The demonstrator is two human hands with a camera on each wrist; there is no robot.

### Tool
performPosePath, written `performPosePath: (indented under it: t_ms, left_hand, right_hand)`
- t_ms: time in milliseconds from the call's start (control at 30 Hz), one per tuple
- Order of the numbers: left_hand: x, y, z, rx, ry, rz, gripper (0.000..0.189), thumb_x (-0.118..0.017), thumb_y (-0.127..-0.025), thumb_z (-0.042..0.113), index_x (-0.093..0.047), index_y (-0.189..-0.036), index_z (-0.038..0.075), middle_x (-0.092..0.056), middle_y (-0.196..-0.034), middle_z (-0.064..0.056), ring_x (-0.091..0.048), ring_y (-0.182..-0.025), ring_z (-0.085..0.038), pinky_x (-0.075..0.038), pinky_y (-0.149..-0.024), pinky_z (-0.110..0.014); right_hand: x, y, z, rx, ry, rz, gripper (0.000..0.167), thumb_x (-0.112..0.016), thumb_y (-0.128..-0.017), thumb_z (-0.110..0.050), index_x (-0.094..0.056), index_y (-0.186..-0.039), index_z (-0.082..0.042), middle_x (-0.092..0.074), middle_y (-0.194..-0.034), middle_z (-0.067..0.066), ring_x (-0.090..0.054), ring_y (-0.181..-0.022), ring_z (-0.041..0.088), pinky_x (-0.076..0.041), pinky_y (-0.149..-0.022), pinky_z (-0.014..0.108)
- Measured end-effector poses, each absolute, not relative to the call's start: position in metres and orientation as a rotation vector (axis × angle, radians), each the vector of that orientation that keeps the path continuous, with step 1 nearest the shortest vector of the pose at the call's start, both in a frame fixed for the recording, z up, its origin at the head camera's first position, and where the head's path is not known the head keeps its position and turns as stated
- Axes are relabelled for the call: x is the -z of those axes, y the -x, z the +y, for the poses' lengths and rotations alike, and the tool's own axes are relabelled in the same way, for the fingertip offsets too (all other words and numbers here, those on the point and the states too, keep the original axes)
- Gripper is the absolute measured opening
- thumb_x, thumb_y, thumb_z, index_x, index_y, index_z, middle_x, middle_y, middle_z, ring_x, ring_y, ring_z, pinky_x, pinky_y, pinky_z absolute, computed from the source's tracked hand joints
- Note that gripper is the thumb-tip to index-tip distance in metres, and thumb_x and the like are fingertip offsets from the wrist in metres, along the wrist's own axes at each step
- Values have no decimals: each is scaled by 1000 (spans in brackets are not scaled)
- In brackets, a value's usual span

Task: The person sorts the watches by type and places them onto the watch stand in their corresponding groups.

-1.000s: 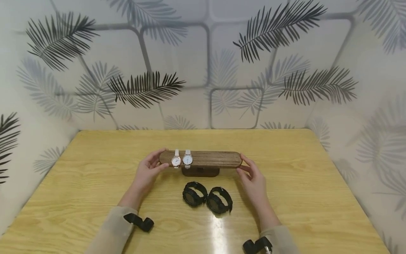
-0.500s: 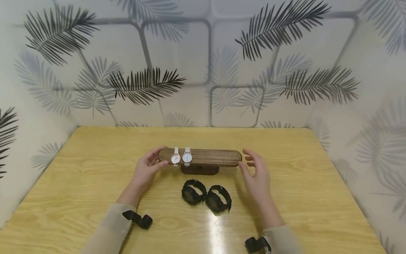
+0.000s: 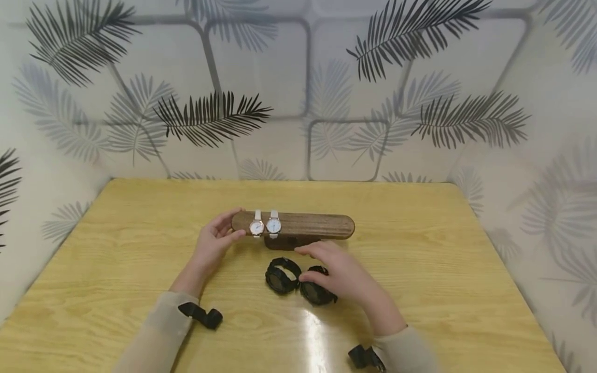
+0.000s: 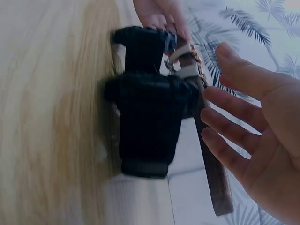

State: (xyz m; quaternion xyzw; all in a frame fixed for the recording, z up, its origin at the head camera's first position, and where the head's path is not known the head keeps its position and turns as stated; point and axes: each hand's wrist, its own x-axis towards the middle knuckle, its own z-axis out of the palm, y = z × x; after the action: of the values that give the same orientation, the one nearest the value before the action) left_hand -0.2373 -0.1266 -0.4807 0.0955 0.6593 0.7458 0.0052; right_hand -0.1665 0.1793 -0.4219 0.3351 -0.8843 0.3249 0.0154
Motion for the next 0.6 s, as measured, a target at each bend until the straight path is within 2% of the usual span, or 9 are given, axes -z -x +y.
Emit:
performPosePath:
  t_ms: [200,400,600]
  left_hand:
    - [478,236,-126,-2336,-278,2051,56,-75,-83,6,-53,-135,8,-48,-140,-6,-44,-129,-17,-37,-106,-26]
    - [478,236,-126,-2325,-262,2051,57,-74,-83,4,-52,-135,7,-47,-140,-7,-44,-129,-18,-38,-105,-27]
    - [479,237,-126,-2333,-274,2048,57,-74,-83,5,-52,-135,8,-47,-140,-5,-44,-129,-17,-38,-106,-27]
  right_hand:
    - [424,166,161,-851,-1160,-2762,46,-69,-87,-35,-61,-126,-12,-63,-118,-2,-58,-107,15,-50,-91,36]
    - [424,165,148,-712,-1259,-2831,54,-70,-86,-35,-56,-133,-14,-59,-129,-2,-55,-116,18,-44,-99,41]
    - [426,167,139,-622,-1305,-2847,56,-71,-86,-33,-54,-136,-14,-59,-130,2,-55,-117,20,-45,-99,40]
